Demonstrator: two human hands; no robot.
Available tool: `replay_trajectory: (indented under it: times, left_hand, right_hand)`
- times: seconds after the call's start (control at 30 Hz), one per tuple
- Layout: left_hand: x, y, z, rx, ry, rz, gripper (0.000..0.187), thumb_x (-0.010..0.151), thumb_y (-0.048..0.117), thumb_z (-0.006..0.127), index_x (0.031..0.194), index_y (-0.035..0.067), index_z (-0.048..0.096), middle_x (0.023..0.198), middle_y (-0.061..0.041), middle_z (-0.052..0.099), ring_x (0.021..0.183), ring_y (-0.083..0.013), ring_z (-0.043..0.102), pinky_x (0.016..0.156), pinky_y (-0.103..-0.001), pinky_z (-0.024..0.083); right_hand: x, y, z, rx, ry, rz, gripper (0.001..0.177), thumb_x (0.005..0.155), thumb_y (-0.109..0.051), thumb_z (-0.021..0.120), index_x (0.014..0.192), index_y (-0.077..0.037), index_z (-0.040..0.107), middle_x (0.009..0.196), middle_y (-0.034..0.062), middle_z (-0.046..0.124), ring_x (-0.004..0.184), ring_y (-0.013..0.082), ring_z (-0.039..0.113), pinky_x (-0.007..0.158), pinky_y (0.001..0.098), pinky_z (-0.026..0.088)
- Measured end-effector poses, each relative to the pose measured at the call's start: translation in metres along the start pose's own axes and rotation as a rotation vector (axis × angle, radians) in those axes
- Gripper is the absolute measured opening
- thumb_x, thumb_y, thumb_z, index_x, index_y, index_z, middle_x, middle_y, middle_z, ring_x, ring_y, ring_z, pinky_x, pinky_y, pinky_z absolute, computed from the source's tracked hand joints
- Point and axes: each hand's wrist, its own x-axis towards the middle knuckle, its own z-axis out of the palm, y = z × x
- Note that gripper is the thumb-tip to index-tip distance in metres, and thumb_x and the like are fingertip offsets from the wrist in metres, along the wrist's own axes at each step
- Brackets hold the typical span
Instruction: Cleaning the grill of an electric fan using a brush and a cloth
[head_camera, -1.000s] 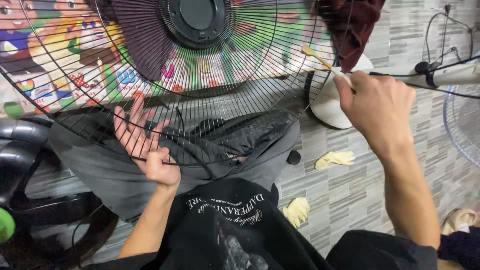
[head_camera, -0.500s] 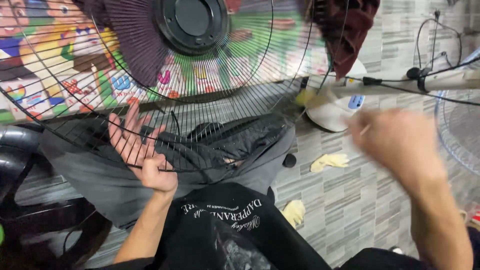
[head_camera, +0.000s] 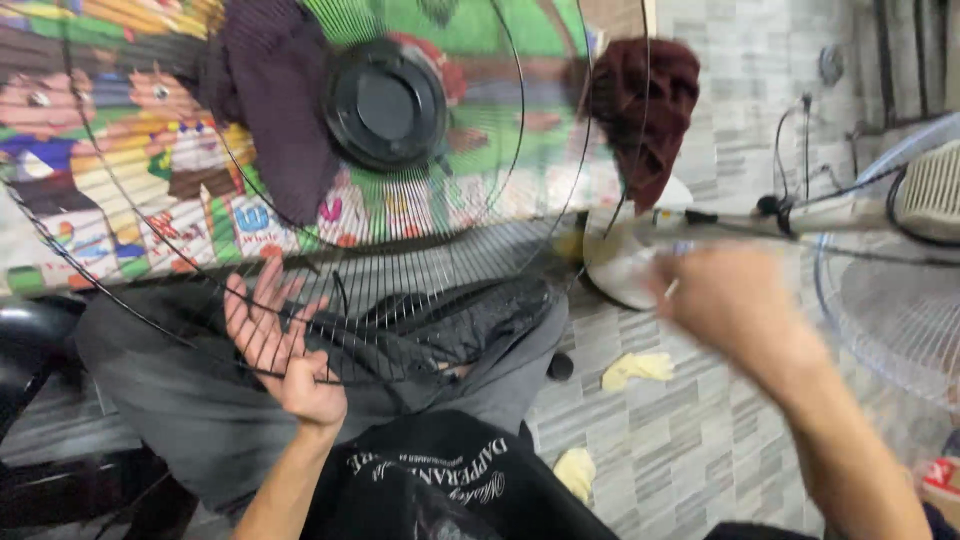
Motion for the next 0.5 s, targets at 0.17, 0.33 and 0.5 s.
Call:
replay_trajectory:
  times: [0.17, 0.33, 0.5]
  left_hand:
    - [0.005, -0.029, -0.024, 0.304, -0.117, 0.111, 0.079, 0.070, -0.008, 0.033, 0.148, -0.020, 0.033, 0.157, -0.030, 0.042, 0.139, -0.0371, 0.051, 0.107, -0.042, 0.056]
    - [0.010, -0.011, -0.009, 0.216, -0.055, 0.114, 0.080, 0.064, -0.004, 0.034, 0.144, -0.013, 0.033, 0.153, -0.032, 0.045, 0.143, -0.0383, 0.043, 0.105, -0.041, 0.055]
    - [0.005, -0.012, -0.007, -0.032, 0.040, -0.004, 0.104, 0.057, -0.001, 0.034, 0.160, -0.002, 0.016, 0.158, -0.030, 0.039, 0.133, -0.0399, 0.051, 0.101, -0.048, 0.053]
  right_hand:
    - [0.033, 0.012, -0.011, 0.039, -0.303, -0.049, 0.065, 0.104, -0.070, 0.033, 0.083, -0.021, 0.070, 0.057, -0.0008, 0.065, 0.046, 0.0163, 0.063, 0.048, 0.0294, 0.054]
    - [0.098, 0.054, -0.001, -0.041, -0.100, 0.067, 0.069, 0.112, -0.069, 0.039, 0.070, -0.022, 0.067, 0.050, -0.0062, 0.050, 0.040, 0.0083, 0.039, 0.042, 0.0224, 0.031]
    - [0.174, 0.065, -0.005, -0.183, 0.197, 0.128, 0.073, 0.117, -0.071, 0.050, 0.068, -0.021, 0.070, 0.057, -0.0065, 0.057, 0.042, 0.0097, 0.038, 0.045, 0.0245, 0.031]
